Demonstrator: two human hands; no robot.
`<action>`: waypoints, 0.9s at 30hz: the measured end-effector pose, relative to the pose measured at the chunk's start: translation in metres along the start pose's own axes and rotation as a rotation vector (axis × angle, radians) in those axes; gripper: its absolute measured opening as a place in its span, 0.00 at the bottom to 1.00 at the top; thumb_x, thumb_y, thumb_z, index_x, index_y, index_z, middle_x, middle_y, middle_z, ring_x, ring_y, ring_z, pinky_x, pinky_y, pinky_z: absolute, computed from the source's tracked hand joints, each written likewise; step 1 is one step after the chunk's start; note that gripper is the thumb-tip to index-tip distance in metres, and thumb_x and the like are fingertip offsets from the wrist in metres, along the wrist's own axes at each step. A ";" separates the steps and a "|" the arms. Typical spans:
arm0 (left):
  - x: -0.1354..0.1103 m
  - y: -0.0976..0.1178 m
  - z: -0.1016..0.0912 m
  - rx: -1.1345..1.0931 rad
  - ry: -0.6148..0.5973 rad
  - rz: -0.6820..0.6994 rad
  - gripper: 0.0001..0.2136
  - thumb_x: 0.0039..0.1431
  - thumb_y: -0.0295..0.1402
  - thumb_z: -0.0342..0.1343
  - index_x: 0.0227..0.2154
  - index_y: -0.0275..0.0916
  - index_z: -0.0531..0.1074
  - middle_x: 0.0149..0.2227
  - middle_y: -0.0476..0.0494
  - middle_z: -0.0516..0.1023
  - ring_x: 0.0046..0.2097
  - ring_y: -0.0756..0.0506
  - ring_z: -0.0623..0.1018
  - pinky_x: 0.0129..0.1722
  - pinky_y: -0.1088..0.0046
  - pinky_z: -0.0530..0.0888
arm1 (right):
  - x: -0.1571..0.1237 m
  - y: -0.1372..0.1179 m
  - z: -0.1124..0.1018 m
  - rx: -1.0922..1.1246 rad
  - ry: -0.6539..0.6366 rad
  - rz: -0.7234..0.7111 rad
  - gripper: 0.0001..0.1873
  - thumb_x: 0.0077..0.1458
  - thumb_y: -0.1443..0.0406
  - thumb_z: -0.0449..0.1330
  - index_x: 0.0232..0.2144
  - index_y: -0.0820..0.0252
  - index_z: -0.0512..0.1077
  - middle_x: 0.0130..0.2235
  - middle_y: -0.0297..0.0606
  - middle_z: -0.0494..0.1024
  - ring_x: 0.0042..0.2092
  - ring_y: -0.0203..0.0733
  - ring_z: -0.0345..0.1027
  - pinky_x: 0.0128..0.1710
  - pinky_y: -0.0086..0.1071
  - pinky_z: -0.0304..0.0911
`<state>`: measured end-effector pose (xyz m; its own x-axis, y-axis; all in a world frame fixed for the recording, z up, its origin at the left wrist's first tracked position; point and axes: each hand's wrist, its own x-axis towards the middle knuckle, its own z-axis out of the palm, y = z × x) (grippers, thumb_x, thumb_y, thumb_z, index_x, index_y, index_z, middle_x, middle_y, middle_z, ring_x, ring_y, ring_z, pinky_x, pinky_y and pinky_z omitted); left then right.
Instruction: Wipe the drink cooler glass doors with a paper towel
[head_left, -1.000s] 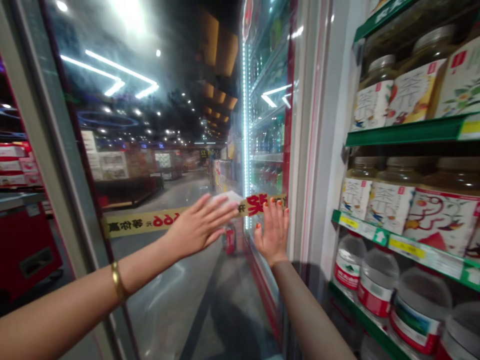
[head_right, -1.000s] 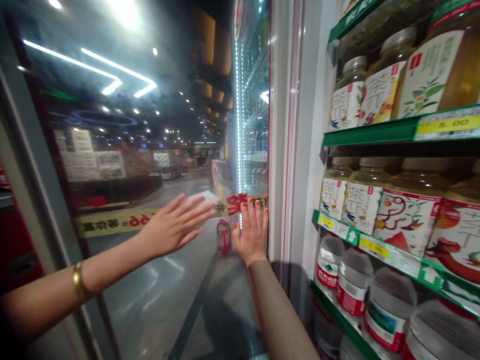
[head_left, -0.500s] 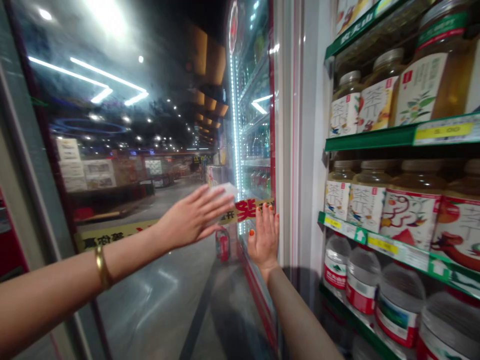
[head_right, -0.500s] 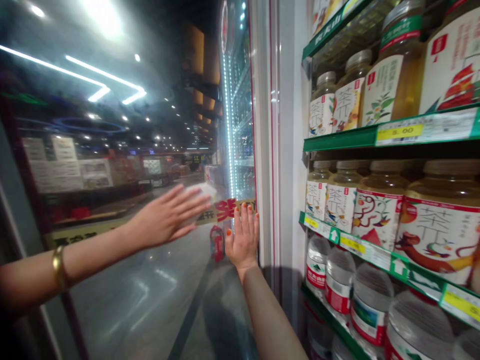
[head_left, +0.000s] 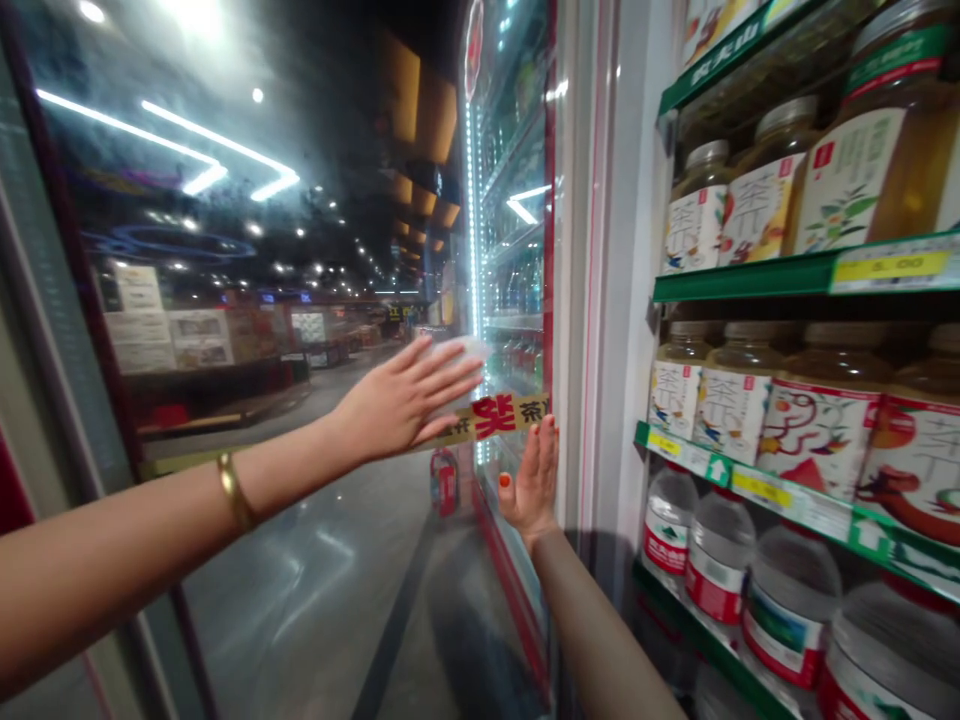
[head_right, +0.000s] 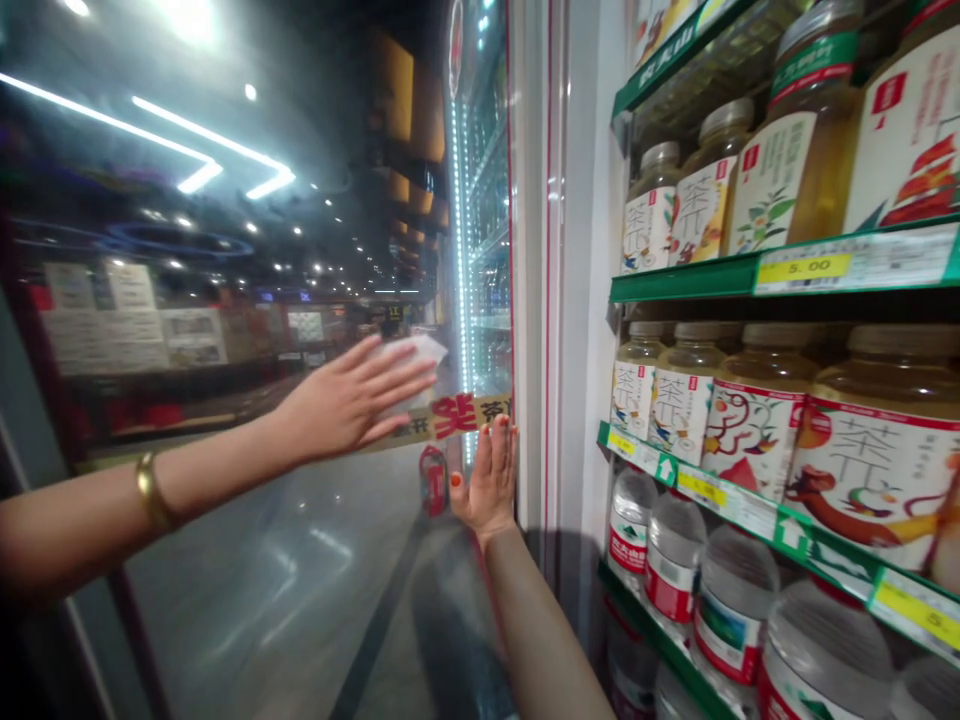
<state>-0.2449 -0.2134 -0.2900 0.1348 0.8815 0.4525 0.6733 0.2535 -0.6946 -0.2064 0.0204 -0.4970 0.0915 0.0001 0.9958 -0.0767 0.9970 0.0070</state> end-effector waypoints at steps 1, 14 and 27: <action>0.016 -0.003 -0.004 0.037 0.041 -0.065 0.32 0.79 0.50 0.41 0.79 0.48 0.49 0.81 0.50 0.48 0.83 0.41 0.44 0.82 0.48 0.38 | 0.000 0.001 0.000 -0.005 -0.002 0.003 0.45 0.71 0.54 0.46 0.82 0.60 0.35 0.83 0.54 0.36 0.82 0.65 0.39 0.73 0.68 0.59; -0.195 0.062 -0.009 0.225 0.133 -0.602 0.37 0.76 0.50 0.49 0.80 0.59 0.39 0.81 0.60 0.48 0.83 0.44 0.44 0.83 0.56 0.36 | 0.015 0.000 -0.010 -0.082 -0.154 -0.058 0.44 0.71 0.62 0.52 0.82 0.43 0.40 0.83 0.42 0.49 0.82 0.63 0.42 0.78 0.71 0.44; -0.235 0.123 0.041 0.182 0.193 -0.624 0.43 0.71 0.49 0.60 0.81 0.50 0.44 0.79 0.48 0.56 0.82 0.44 0.43 0.83 0.57 0.37 | -0.030 -0.126 0.001 -0.012 -0.347 -0.106 0.41 0.68 0.58 0.61 0.79 0.42 0.56 0.81 0.42 0.54 0.83 0.69 0.28 0.73 0.87 0.32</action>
<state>-0.2236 -0.3730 -0.5052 -0.1010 0.4656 0.8792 0.5365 0.7697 -0.3460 -0.2007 -0.1051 -0.5280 -0.2445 -0.1270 0.9613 -0.0727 0.9910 0.1124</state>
